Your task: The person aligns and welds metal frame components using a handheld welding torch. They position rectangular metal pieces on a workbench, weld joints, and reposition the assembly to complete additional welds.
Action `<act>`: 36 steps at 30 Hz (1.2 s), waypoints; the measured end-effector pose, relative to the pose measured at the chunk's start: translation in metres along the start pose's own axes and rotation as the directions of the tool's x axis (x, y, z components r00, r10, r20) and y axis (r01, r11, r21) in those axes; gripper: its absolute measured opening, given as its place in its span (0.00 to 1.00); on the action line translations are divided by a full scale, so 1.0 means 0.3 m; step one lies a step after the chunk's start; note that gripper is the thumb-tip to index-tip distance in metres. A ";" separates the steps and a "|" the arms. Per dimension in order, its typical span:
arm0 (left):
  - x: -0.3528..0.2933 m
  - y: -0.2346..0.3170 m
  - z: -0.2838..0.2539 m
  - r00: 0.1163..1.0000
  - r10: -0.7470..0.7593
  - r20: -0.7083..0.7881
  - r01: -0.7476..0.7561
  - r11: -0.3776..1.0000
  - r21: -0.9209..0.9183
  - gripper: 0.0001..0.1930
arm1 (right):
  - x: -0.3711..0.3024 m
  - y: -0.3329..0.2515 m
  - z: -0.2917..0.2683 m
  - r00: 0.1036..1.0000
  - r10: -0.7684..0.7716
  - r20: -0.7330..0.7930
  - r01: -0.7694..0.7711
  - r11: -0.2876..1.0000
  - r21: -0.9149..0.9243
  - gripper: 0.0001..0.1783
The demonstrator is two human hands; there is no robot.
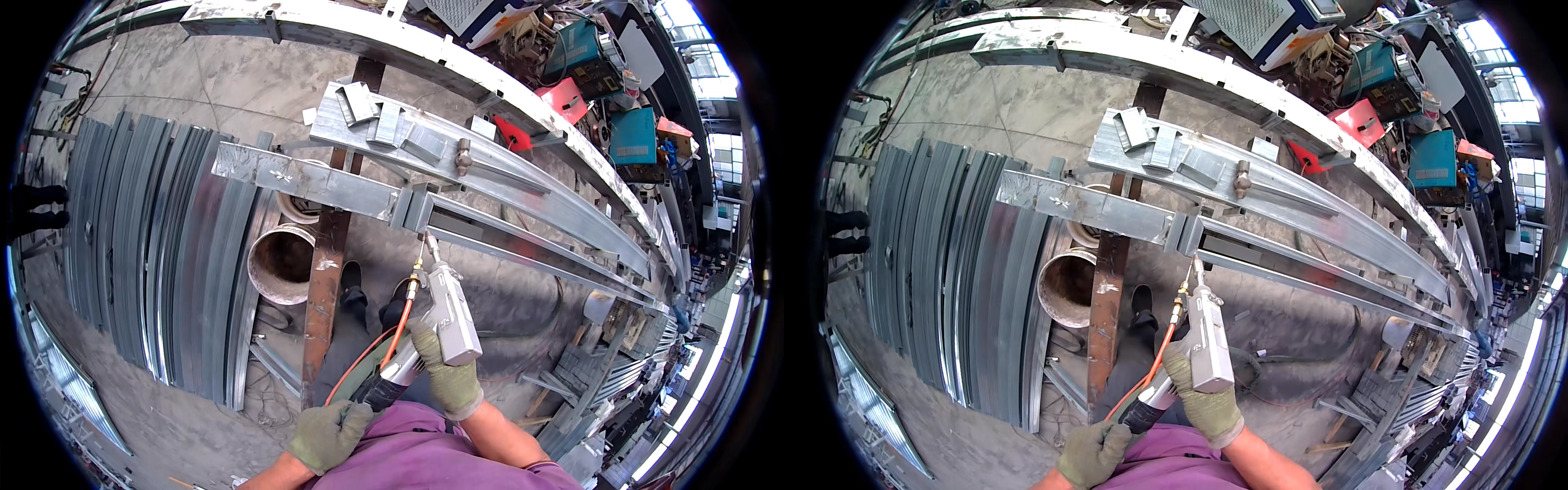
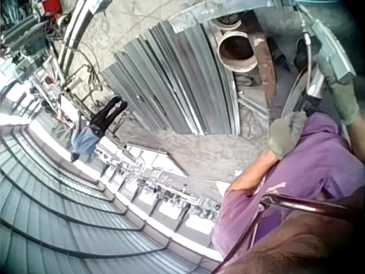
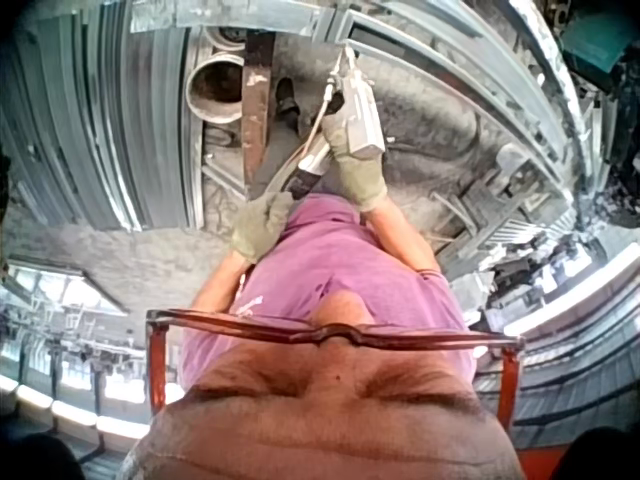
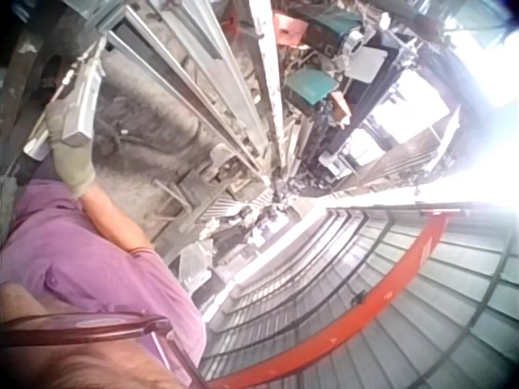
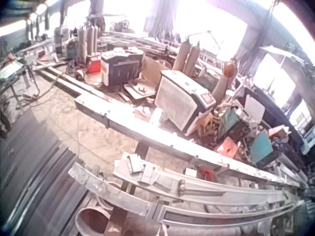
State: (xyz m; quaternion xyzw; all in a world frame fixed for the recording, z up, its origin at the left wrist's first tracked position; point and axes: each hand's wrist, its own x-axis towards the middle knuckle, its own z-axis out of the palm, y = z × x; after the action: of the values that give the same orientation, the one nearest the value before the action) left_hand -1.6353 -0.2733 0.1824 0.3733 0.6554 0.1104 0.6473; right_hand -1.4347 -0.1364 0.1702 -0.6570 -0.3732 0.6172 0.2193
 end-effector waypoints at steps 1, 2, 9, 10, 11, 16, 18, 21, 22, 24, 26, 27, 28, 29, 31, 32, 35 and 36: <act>0.008 0.005 -0.001 1.000 -0.005 0.002 0.005 1.000 0.008 0.29 | 0.004 0.011 -0.007 1.000 -0.015 -0.001 0.015 1.000 -0.019 0.18; 0.010 0.012 -0.005 1.000 0.008 -0.001 -0.008 1.000 -0.012 0.29 | 0.005 0.018 -0.010 1.000 -0.031 -0.001 0.030 0.999 -0.037 0.18; 0.053 0.074 -0.058 0.995 0.039 0.092 -0.031 0.996 -0.086 0.24 | 0.020 -0.048 -0.018 0.996 -0.084 0.017 0.083 0.993 0.083 0.17; 0.077 0.107 -0.075 0.988 0.067 0.136 -0.059 0.996 -0.062 0.22 | 0.027 -0.065 -0.004 0.982 -0.188 -0.011 0.188 0.977 0.102 0.17; 0.097 0.138 -0.088 0.980 0.029 0.196 0.020 0.969 -0.245 0.21 | 0.035 -0.111 0.018 0.991 -0.134 0.010 0.131 0.977 0.169 0.18; 0.217 0.171 -0.063 0.991 0.081 0.107 0.003 0.785 -0.620 0.20 | 0.092 -0.323 0.077 0.789 -0.596 0.149 0.614 0.766 -0.189 0.39; 0.241 0.235 -0.037 0.933 0.208 -0.293 -0.336 0.796 -0.504 0.18 | 0.093 -0.332 0.068 0.738 -0.637 0.224 0.672 0.726 -0.149 0.39; 0.292 0.211 -0.039 0.874 0.179 -0.452 -0.412 0.767 -0.493 0.11 | 0.077 -0.279 -0.023 0.829 -0.525 0.192 0.556 0.806 -0.202 0.34; 0.301 0.216 -0.053 0.921 0.152 -0.360 -0.346 0.745 -0.571 0.09 | 0.080 -0.229 -0.074 0.848 -0.508 0.149 0.530 0.807 -0.262 0.33; 0.332 0.227 -0.030 0.889 0.142 -0.435 -0.383 0.751 -0.538 0.07 | 0.107 -0.127 -0.206 0.945 -0.283 0.163 0.326 0.855 -0.404 0.30; 0.365 0.226 -0.012 0.900 0.150 -0.410 -0.374 0.748 -0.549 0.08 | 0.117 0.021 -0.379 0.977 -0.193 0.088 0.206 0.760 -0.616 0.32; 0.376 0.238 0.006 0.905 0.168 -0.390 -0.372 0.756 -0.538 0.09 | 0.115 0.089 -0.471 0.990 -0.139 0.038 0.131 0.749 -0.650 0.32; 0.392 0.249 0.035 0.901 0.184 -0.394 -0.371 0.796 -0.478 0.09 | 0.110 0.149 -0.569 0.996 -0.085 -0.009 0.056 0.734 -0.677 0.32; 0.417 0.257 0.077 0.895 0.201 -0.399 -0.371 0.833 -0.411 0.09 | 0.106 0.208 -0.676 0.997 -0.050 -0.056 -0.006 0.695 -0.719 0.32; 0.478 0.267 0.169 0.891 0.270 -0.366 -0.395 0.858 -0.328 0.10 | 0.086 0.283 -0.887 0.985 0.030 -0.171 -0.151 0.631 -0.761 0.31; 0.480 0.338 0.222 0.896 0.273 -0.351 -0.392 0.858 -0.333 0.09 | 0.081 0.306 -0.996 0.970 0.074 -0.230 -0.228 0.602 -0.765 0.30; 0.591 0.357 0.388 0.940 0.216 -0.264 -0.305 0.877 -0.371 0.13 | 0.124 0.492 -1.358 0.899 -0.001 -0.438 -0.388 0.464 -0.797 0.30; 0.628 0.387 0.451 0.945 0.225 -0.238 -0.300 0.888 -0.349 0.15 | 0.141 0.513 -1.484 0.867 0.008 -0.499 -0.457 0.413 -0.788 0.31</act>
State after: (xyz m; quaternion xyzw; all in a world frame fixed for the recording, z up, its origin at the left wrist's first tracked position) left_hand -1.4472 -0.1192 0.0923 0.3136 0.6237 0.3577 0.6203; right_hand -0.9686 -0.1235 0.0906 -0.8345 -0.4847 0.1967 -0.1729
